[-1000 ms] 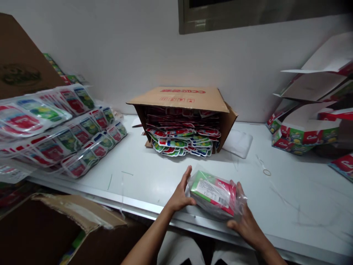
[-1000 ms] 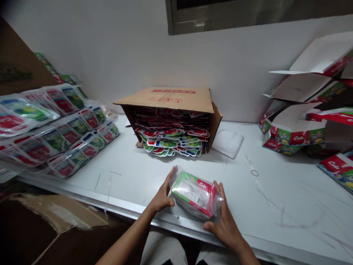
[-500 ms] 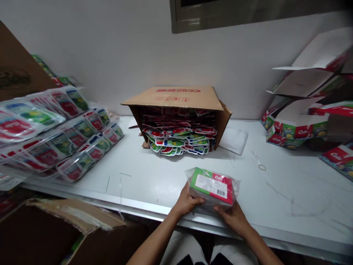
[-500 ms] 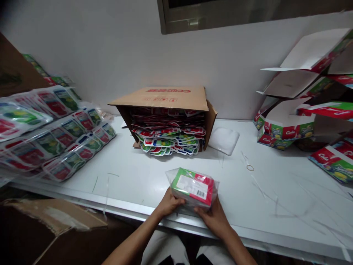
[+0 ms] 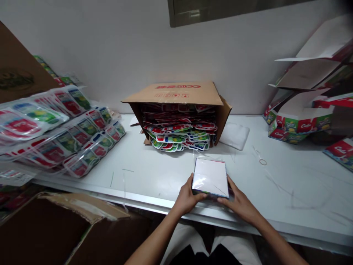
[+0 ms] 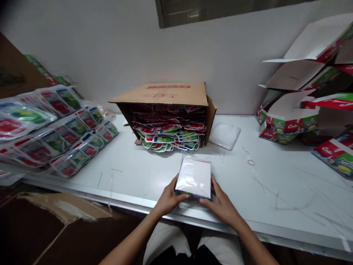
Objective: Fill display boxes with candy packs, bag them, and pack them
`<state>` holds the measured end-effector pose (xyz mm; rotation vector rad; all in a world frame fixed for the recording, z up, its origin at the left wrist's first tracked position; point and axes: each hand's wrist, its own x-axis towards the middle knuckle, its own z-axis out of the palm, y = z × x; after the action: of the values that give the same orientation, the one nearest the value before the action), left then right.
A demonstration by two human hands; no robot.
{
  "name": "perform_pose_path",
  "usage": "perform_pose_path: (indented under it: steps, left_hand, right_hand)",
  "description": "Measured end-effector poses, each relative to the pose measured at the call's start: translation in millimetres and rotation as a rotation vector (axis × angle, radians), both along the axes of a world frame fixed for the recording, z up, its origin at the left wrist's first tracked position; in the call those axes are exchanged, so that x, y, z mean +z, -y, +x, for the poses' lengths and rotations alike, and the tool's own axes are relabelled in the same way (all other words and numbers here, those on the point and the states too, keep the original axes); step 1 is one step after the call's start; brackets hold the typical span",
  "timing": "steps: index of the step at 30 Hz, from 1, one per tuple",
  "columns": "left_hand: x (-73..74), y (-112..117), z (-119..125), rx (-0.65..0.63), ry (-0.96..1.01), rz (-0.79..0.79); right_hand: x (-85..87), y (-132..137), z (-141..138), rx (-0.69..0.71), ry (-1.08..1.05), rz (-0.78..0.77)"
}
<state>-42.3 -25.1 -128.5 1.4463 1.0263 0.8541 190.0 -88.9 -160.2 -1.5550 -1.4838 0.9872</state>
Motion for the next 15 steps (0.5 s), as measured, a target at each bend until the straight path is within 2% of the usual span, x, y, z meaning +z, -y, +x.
perform_pose_path:
  steps: [4, 8, 13, 15]
  left_hand:
    - [0.6, 8.4, 9.3, 0.109, -0.239, 0.084]
    - [3.7, 11.1, 8.5, 0.232, -0.554, 0.263]
    - [1.7, 17.7, -1.4, 0.121, -0.553, 0.314]
    - [-1.4, 20.7, -4.0, 0.11, -0.557, 0.325]
  right_hand:
    - [2.4, 2.7, -14.2, -0.171, 0.15, 0.058]
    - [3.9, 4.1, -12.8, -0.237, 0.394, 0.23]
    - [7.8, 11.8, -4.7, -0.114, 0.749, 0.355]
    - [9.6, 14.8, -5.1, -0.12, 0.838, 0.414]
